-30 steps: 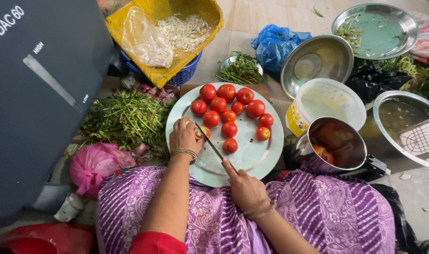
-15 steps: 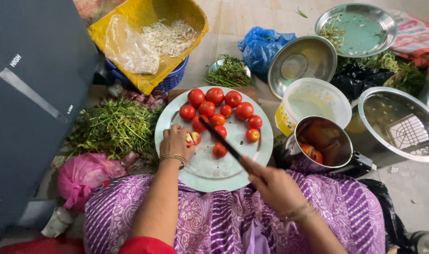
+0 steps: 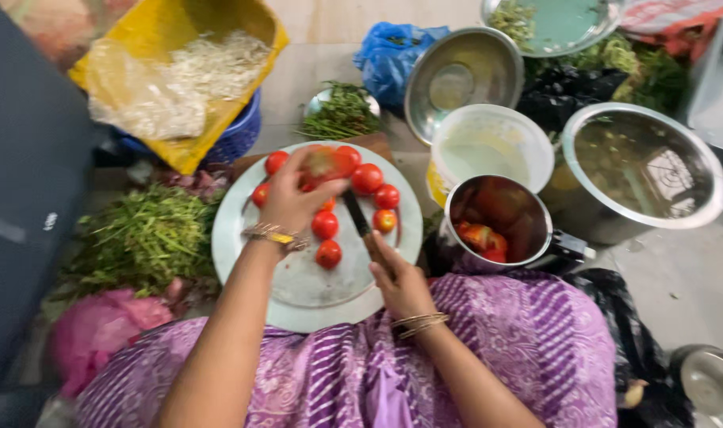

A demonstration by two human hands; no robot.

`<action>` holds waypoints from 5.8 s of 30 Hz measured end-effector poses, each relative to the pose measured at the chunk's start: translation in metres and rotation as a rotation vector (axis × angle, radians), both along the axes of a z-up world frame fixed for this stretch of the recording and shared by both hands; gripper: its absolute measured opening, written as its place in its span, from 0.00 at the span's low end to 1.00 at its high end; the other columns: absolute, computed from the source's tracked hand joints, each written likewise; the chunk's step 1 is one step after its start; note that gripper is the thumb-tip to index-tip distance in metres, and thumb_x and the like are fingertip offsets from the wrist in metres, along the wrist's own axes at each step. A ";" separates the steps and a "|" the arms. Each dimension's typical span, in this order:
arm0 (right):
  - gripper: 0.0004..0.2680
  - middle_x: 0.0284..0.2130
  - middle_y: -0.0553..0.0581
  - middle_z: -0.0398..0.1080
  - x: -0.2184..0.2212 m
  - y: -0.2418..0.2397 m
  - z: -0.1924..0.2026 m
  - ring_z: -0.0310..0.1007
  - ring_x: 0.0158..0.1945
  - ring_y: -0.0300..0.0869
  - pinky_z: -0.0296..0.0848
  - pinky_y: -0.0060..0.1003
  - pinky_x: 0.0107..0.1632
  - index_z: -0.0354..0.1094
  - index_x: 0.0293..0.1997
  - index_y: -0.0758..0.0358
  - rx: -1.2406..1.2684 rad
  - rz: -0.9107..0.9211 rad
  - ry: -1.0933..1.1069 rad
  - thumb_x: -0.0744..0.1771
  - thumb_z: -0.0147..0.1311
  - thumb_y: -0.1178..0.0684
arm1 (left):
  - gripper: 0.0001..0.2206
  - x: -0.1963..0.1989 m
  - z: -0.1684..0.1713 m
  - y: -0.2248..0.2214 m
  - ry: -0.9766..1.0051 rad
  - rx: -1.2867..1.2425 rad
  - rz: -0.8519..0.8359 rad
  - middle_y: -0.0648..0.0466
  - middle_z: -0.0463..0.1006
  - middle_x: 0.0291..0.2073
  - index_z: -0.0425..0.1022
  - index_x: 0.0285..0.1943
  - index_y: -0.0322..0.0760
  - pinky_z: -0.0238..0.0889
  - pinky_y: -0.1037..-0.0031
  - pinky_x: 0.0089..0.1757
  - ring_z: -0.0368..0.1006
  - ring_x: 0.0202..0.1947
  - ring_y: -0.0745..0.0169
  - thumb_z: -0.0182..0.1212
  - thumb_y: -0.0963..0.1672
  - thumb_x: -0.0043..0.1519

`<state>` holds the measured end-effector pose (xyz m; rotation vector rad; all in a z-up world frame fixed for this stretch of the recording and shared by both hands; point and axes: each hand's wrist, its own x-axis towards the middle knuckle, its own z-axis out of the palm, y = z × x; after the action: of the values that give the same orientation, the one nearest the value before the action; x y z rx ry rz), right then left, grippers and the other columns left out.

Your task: The person cuts tomatoes with a knife and places the tomato pieces into a metal jar by hand.

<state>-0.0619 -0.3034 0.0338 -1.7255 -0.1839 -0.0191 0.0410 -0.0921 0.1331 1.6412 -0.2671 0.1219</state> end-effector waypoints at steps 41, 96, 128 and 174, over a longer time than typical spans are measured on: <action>0.22 0.35 0.62 0.76 -0.041 0.047 0.017 0.76 0.37 0.59 0.74 0.53 0.40 0.55 0.72 0.41 -0.794 0.156 -0.176 0.67 0.51 0.49 | 0.23 -0.043 -0.166 0.043 0.165 0.458 0.774 0.47 0.80 0.51 0.74 0.55 0.41 0.69 0.60 0.53 0.75 0.53 0.44 0.73 0.38 0.50; 0.21 0.36 0.61 0.77 -0.069 0.018 0.049 0.77 0.36 0.59 0.75 0.54 0.39 0.56 0.72 0.40 -0.890 0.232 -0.134 0.67 0.49 0.48 | 0.21 -0.034 -0.175 0.059 0.240 0.408 0.911 0.46 0.74 0.50 0.77 0.58 0.41 0.66 0.61 0.54 0.73 0.52 0.45 0.63 0.39 0.53; 0.23 0.35 0.63 0.74 -0.030 0.071 0.028 0.77 0.35 0.61 0.75 0.56 0.38 0.50 0.74 0.41 -1.011 0.251 -0.120 0.68 0.49 0.49 | 0.21 -0.035 -0.179 0.058 0.102 0.556 0.753 0.45 0.77 0.48 0.76 0.56 0.35 0.65 0.60 0.55 0.72 0.53 0.43 0.68 0.39 0.51; 0.22 0.38 0.63 0.77 -0.039 0.025 0.033 0.78 0.38 0.59 0.75 0.53 0.40 0.56 0.71 0.37 -0.801 0.117 -0.152 0.67 0.52 0.47 | 0.26 -0.074 -0.093 0.033 0.384 0.859 0.671 0.50 0.74 0.52 0.71 0.60 0.44 0.68 0.56 0.52 0.70 0.57 0.46 0.72 0.48 0.52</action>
<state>-0.1007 -0.2783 0.0669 -2.5100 -0.4481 0.0118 -0.0327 -0.0595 0.0400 2.5070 0.6239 0.2107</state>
